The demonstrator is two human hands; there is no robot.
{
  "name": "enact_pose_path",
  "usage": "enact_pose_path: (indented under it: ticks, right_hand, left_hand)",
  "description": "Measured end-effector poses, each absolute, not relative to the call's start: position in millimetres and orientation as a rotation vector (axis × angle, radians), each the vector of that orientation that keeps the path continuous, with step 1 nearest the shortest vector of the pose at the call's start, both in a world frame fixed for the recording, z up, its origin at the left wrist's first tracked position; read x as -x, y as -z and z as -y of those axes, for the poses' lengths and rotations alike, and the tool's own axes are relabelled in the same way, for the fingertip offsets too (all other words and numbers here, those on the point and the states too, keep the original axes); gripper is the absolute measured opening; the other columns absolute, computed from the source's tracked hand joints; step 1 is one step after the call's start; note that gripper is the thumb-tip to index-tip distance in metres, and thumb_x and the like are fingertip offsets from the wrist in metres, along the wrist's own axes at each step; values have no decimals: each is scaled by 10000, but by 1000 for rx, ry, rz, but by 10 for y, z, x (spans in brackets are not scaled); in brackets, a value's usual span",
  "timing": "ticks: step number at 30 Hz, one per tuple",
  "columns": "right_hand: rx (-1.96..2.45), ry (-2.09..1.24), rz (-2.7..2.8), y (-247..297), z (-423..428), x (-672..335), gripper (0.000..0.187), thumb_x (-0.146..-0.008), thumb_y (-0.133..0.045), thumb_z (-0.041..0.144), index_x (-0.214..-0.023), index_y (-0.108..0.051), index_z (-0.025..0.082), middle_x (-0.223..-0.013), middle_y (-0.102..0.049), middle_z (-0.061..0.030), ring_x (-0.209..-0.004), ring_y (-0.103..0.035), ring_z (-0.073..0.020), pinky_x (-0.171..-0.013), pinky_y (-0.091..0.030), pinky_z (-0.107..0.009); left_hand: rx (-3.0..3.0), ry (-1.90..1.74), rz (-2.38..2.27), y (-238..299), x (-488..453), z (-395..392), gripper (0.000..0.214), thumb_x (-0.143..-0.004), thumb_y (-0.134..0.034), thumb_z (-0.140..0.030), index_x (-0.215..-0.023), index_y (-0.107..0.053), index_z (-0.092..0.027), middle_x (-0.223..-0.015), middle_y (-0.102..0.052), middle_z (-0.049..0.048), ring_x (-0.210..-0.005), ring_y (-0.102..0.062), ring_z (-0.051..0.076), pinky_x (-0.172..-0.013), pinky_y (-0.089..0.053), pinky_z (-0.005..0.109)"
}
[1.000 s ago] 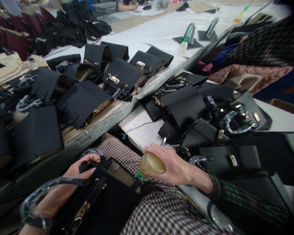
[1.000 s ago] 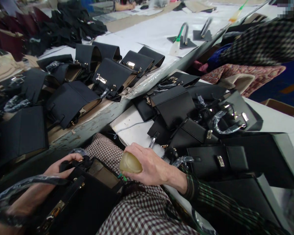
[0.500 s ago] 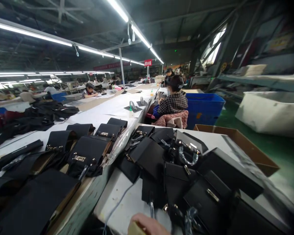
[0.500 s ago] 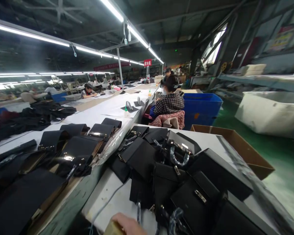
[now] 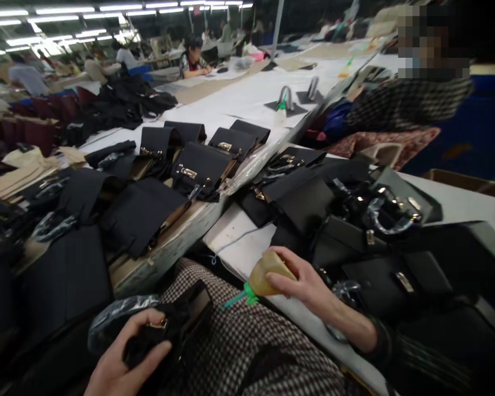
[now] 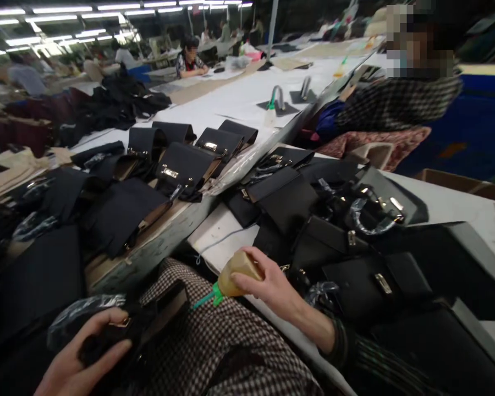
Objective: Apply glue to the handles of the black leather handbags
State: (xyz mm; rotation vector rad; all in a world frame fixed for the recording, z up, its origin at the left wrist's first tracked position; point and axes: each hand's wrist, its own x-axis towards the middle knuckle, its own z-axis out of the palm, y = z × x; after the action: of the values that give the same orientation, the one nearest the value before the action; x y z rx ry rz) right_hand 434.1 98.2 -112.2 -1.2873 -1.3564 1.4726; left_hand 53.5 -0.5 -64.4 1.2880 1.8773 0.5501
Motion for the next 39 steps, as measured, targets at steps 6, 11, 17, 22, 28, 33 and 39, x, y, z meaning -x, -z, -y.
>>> enact_pose_path:
  ticks: [6, 11, 17, 22, 28, 33, 39]
  right_hand:
    - [1294, -1186, 1722, 1169, -1111, -4123, 487, -815, -785, 474, -1191, -611, 218, -1097, -709, -81, -972, -681, -297, -893, -570, -464]
    - [1281, -1111, 1777, 1315, -1322, -3859, 479, -837, -757, 473, -1190, -596, 190, -1093, -716, -95, -957, -688, -279, -884, -571, -458]
    - [1192, -1047, 1900, 1435, -1479, -3666, 477, -852, -764, 476, -1195, -597, 190, -1103, -713, -95, -949, -678, -275, -877, -560, -449]
    - [1207, -1208, 1829, 1244, -1410, -3795, 451, -851, -753, 477, -1172, -614, 193, -1035, -708, -64, -897, -676, -256, -817, -563, -404]
    - [1328, -1241, 1872, 1186, -1294, -4066, 468, -834, -750, 471, -1180, -613, 185, -1052, -709, -82, -932, -676, -281, -838, -549, -425]
    - [1248, -1210, 2016, 1251, -1206, -3997, 457, -860, -764, 470, -1194, -602, 202, -1112, -705, -93, -966, -677, -282, -869, -545, -433]
    - [1037, -1156, 2189, 1336, -1147, -3838, 544, -894, -779, 497, -1279, -551, 188, -1195, -670, -130, -1031, -670, -298, -922, -541, -455]
  left_hand:
    - [-1136, -660, -1897, 540, -720, 26, 487, -715, -831, -613, -1045, -700, -281, -1115, -710, 18, -1065, -665, 271, -892, -536, 284]
    - [-1088, -637, -1884, 483, -720, 62, 480, -706, -839, -595, -1033, -691, -277, -1017, -676, -10, -936, -639, 223, -829, -499, 257]
    - [-1063, -560, -1871, 376, -578, 92, 488, -698, -824, -650, -1012, -689, -301, -1053, -666, -1, -1030, -607, 247, -881, -487, 259]
    - [-1076, -465, -1816, 256, -444, 104, 504, -681, -842, -636, -1037, -694, -311, -1022, -691, 0, -977, -642, 243, -882, -513, 262]
    - [-877, -558, -1764, 281, -636, -38, 551, -700, -844, -629, -1078, -649, -278, -858, -663, -39, -765, -597, 155, -709, -490, 216]
    - [-890, -532, -1740, 370, -646, -72, 602, -719, -841, -622, -1140, -615, -257, -968, -687, -22, -776, -587, 136, -708, -480, 198]
    - [-877, -531, -1746, 331, -693, 21, 551, -749, -826, -607, -1130, -602, -278, -907, -672, -48, -767, -578, 126, -707, -473, 182]
